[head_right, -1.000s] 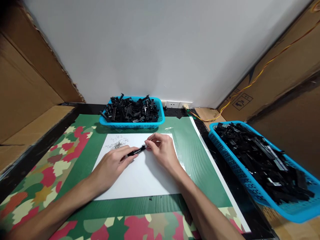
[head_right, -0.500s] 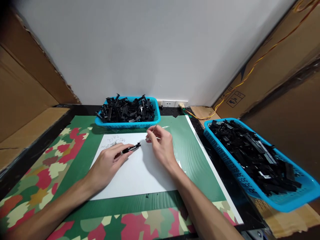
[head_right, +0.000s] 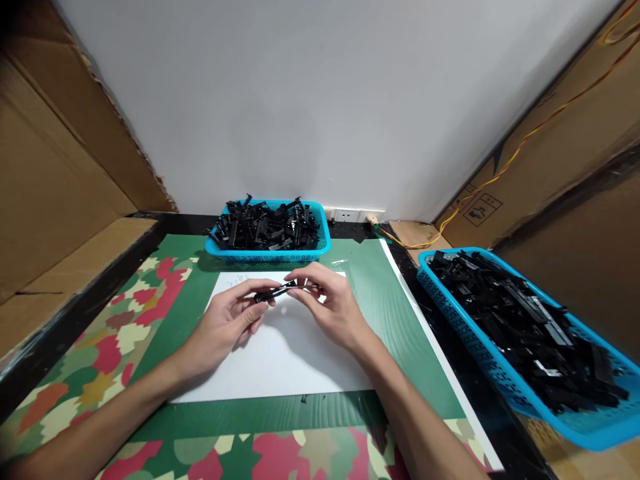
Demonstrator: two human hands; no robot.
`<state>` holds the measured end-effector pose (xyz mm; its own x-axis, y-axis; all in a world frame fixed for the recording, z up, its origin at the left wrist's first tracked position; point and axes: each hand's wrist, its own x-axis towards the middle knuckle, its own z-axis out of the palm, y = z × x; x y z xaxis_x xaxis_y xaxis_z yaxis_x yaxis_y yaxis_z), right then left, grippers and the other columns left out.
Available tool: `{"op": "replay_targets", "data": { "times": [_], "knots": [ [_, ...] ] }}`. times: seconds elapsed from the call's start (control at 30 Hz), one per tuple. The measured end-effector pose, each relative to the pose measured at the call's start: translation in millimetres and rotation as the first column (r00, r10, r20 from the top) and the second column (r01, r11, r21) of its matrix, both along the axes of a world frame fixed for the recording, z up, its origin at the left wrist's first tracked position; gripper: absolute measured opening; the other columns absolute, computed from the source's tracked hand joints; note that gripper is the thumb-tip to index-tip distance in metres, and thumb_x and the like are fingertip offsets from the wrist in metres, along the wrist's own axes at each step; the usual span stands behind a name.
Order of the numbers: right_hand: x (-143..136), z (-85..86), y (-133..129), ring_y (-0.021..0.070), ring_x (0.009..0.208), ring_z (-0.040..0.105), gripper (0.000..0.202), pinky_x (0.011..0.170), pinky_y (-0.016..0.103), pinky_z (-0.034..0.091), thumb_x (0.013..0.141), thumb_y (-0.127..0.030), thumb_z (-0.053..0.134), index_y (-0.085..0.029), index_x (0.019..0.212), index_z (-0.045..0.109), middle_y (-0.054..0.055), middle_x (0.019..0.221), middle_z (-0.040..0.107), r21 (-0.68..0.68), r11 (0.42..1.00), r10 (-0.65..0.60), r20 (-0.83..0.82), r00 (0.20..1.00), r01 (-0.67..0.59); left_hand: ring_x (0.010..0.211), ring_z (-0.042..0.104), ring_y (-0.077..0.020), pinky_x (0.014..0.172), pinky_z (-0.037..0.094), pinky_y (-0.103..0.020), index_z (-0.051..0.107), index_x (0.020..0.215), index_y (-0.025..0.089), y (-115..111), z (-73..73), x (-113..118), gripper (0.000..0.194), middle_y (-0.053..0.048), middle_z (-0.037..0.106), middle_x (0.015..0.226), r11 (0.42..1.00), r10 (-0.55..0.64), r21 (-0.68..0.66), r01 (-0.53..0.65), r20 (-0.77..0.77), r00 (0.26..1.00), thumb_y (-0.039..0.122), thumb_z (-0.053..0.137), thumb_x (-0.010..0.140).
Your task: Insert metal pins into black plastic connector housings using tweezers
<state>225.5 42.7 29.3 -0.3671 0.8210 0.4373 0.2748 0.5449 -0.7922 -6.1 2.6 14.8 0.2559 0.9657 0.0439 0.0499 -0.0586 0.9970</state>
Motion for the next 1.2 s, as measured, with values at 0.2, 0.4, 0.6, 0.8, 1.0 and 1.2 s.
{"op": "replay_targets", "data": {
  "times": [0.2,0.4,0.6,0.8,1.0,1.2],
  "knots": [
    [12.1,22.5,-14.8,0.017,0.08,0.063,0.01,0.066,0.03,0.048,0.103,-0.03,0.07,-0.024,0.109,0.077,0.005,0.099,0.072,0.099,0.994,0.035,0.169,0.985,-0.053,0.061,0.061,-0.0102,0.046,0.046,-0.02,0.055,0.148,0.027,-1.1,3.2,2.1,0.053,-0.007,0.071,0.107,0.992,-0.121,-0.022,0.124,0.109,0.987,0.05,0.065,0.102],
    [63.2,30.2,-60.5,0.0237,0.091,0.072,0.011,0.079,0.036,0.056,0.105,-0.032,0.063,-0.027,0.107,0.073,0.008,0.107,0.074,0.307,0.92,-0.339,0.313,0.887,0.244,0.089,0.067,-0.018,0.061,0.054,-0.025,0.061,0.146,0.03,-1.7,1.4,0.6,0.046,-0.012,0.065,0.139,0.992,-0.086,0.083,0.09,-0.046,0.995,0.05,0.059,0.104],
    [173.9,35.2,-92.2,0.0367,0.093,0.074,0.035,0.081,0.048,0.055,0.1,-0.049,0.061,-0.02,0.113,0.077,0.016,0.108,0.077,0.543,0.31,-0.951,0.18,0.253,0.78,0.092,0.066,-0.0191,0.072,0.051,-0.03,0.076,0.119,0.025,16.3,3.3,-15.0,0.029,-0.008,0.072,0.122,0.941,0.141,0.338,-0.035,-0.296,0.945,0.039,0.053,0.106],
    [225.2,24.5,-103.7,0.0376,0.086,0.076,0.032,0.069,0.048,0.053,0.094,-0.053,0.061,-0.027,0.108,0.076,0.012,0.101,0.08,0.445,0.211,-0.94,0.336,0.056,0.87,0.082,0.063,-0.0176,0.061,0.043,-0.028,0.074,0.118,0.022,37.5,2.2,-40.4,0.028,-0.006,0.073,0.112,0.825,0.507,0.439,-0.356,-0.298,0.809,0.037,0.054,0.105],
    [196.5,18.4,-89.9,0.0378,0.084,0.071,0.041,0.066,0.047,0.049,0.098,-0.057,0.05,-0.026,0.106,0.074,0.014,0.095,0.074,0.512,0.314,-0.929,0.338,0.148,0.8,0.088,0.061,-0.0213,0.077,0.048,-0.032,0.072,0.12,0.022,53.2,5.6,-56.6,0.027,-0.007,0.068,0.11,0.755,0.606,0.592,-0.283,-0.464,0.647,0.033,0.054,0.104],
    [213.5,-1.0,-83.6,0.035,0.078,0.066,0.035,0.068,0.044,0.048,0.095,-0.046,0.051,-0.023,0.102,0.075,0.013,0.094,0.075,0.594,0.404,-0.888,0.437,0.143,0.696,0.11,0.062,-0.0282,0.098,0.045,-0.041,0.071,0.118,0.023,85.8,35.5,-30.5,0.028,-0.01,0.069,0.112,0.769,0.6,0.639,-0.023,-0.708,0.372,0.037,0.048,0.108]
  ]
}}
